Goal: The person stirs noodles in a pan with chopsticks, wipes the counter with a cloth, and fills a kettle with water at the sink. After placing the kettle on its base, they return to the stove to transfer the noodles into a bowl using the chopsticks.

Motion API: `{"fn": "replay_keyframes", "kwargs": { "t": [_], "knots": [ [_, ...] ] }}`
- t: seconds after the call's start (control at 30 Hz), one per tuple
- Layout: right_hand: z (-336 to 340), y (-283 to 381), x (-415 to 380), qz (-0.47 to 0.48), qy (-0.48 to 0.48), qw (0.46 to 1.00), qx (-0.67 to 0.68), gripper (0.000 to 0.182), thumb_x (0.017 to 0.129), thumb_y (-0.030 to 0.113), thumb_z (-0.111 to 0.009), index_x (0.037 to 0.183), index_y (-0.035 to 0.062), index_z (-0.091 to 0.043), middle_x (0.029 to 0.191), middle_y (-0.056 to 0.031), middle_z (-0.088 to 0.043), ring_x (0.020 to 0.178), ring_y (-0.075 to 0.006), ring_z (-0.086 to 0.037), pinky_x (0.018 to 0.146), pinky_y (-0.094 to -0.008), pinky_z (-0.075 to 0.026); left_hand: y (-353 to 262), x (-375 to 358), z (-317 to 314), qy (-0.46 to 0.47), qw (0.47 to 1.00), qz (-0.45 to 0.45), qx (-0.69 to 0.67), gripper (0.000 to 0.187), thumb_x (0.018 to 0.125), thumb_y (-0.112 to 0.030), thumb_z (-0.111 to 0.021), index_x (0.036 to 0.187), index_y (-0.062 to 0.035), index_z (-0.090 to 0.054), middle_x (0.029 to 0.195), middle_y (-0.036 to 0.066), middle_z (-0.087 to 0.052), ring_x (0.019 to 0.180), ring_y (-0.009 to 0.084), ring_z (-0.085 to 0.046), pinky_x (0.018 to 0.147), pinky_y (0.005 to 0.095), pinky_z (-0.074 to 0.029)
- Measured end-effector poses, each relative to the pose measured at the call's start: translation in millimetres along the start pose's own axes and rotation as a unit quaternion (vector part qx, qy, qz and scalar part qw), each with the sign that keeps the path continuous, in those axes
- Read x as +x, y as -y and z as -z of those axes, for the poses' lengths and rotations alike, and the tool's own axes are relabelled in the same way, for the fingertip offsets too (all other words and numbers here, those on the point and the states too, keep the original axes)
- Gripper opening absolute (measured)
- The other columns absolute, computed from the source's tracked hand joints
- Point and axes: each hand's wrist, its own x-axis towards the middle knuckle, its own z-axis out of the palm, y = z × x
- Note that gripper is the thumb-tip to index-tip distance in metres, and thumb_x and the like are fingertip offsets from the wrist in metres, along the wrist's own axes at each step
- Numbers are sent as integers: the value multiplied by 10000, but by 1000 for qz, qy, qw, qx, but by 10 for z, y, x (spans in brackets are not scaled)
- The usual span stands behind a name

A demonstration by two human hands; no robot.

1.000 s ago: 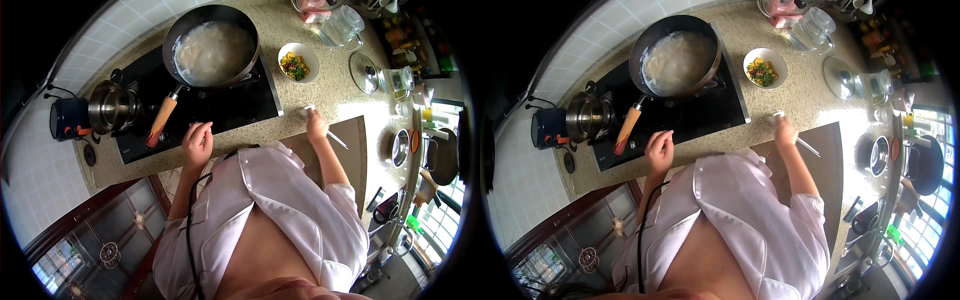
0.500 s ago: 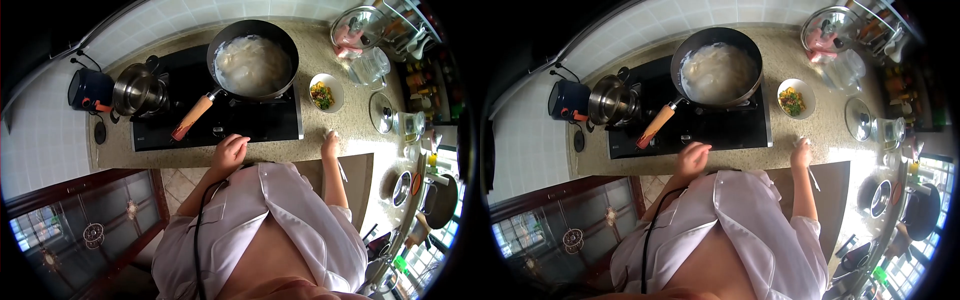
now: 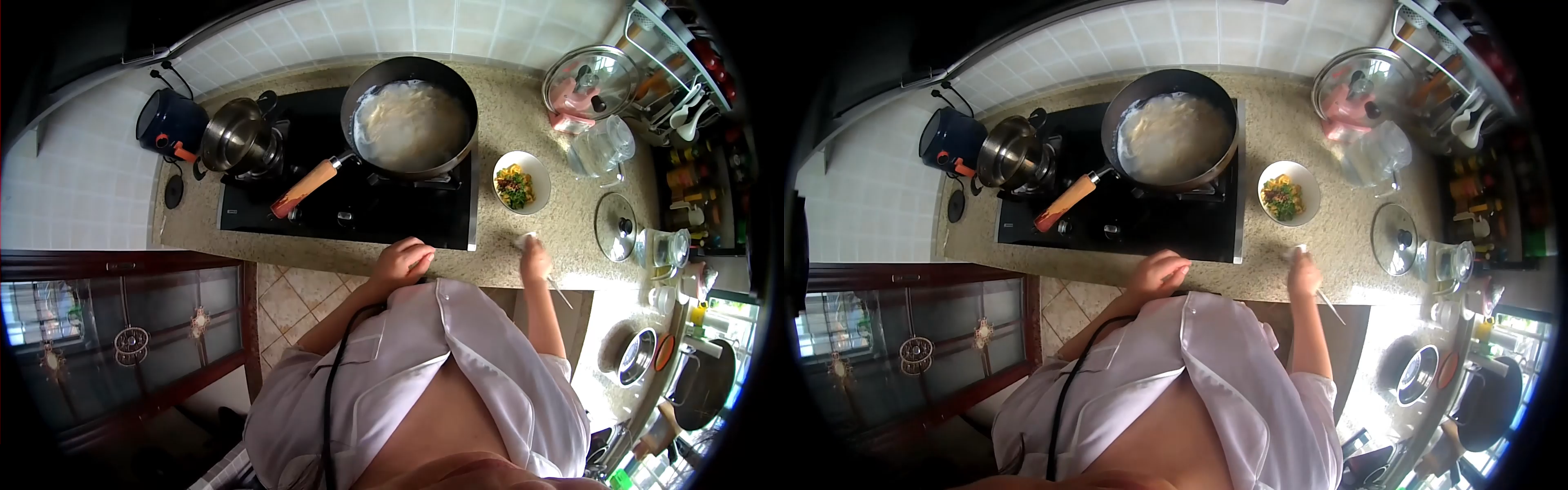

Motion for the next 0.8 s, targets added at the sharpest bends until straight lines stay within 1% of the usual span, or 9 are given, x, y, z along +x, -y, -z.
{"fn": "replay_keyframes", "kwargs": {
  "t": [0.07, 0.2, 0.3, 0.37, 0.4, 0.63, 0.7, 0.73, 0.8],
  "knots": [
    [228, -365, 165, -25, 21, 999, -38, 180, 911, 128, -423, 1006, 122, -576, 960, -132, -628, 843, -361, -631, 692, -462, -505, -64, 2, -136, 19, 1000, 8, -1, 101, 814, -74, -646, 905, -34, -664, 826, 95, -634, 719, 221, -621, 605, 309, -495],
    [563, -492, 307, -84, 64, 994, -33, 179, 901, 119, -426, 1009, 148, -565, 997, -136, -620, 884, -366, -624, 726, -464, -501, -225, 13, -393, 12, 1000, 19, 0, 100, 818, -82, -643, 906, -41, -666, 834, 93, -636, 720, 220, -623, 607, 304, -497],
    [513, -586, 334, -75, 64, 995, -32, 160, 891, 172, -485, 1024, 141, -569, 1016, -150, -611, 924, -368, -614, 751, -467, -496, -293, -9, -564, 6, 1000, 21, -1, 97, 819, -88, -643, 903, -47, -667, 844, 90, -639, 727, 219, -623, 615, 304, -501],
    [717, -488, 296, -65, 108, 992, -3, 217, 863, 249, -568, 1049, 136, -576, 1032, -160, -602, 950, -363, -607, 766, -466, -493, -353, -29, -641, 7, 999, 39, 14, 95, 822, -94, -642, 903, -48, -664, 852, 88, -641, 740, 219, -622, 627, 306, -503],
    [751, -492, 277, -57, 93, 994, 5, 261, 823, 258, -647, 1038, 120, -589, 983, -168, -612, 917, -357, -608, 747, -454, -493, -373, -42, -674, 3, 999, 41, 17, 95, 822, -94, -642, 903, -48, -664, 852, 88, -641, 740, 219, -622, 627, 306, -503],
    [1112, -560, 238, -29, 81, 996, 40, 237, 831, 266, -619, 1000, 101, -613, 1013, -170, -598, 908, -363, -603, 745, -449, -489, -506, -54, -865, -9, 999, 42, 22, 101, 835, -113, -636, 918, -61, -657, 848, 83, -634, 747, 227, -618, 629, 315, -501],
    [1203, -554, 221, 12, 44, 997, 63, 217, 825, 260, -625, 966, 95, -636, 924, -170, -632, 851, -358, -618, 716, -450, -488, -574, -32, -908, -7, 998, 48, 29, 99, 836, -115, -636, 919, -63, -657, 846, 81, -632, 748, 228, -617, 631, 313, -500],
    [1262, -532, 198, 15, 43, 997, 64, 217, 825, 260, -625, 966, 95, -636, 924, -170, -632, 851, -358, -618, 716, -450, -488, -615, -21, -929, 8, 998, 55, 33, 104, 836, -116, -638, 924, -66, -658, 847, 80, -630, 745, 228, -614, 635, 310, -500],
    [1379, -448, 139, 19, 62, 993, 99, 211, 810, 238, -646, 951, 82, -655, 809, -172, -650, 767, -355, -632, 674, -441, -489, -676, 19, -962, 21, 997, 62, 40, 108, 835, -117, -640, 930, -68, -659, 847, 78, -628, 742, 227, -612, 639, 307, -499]
  ]
}}
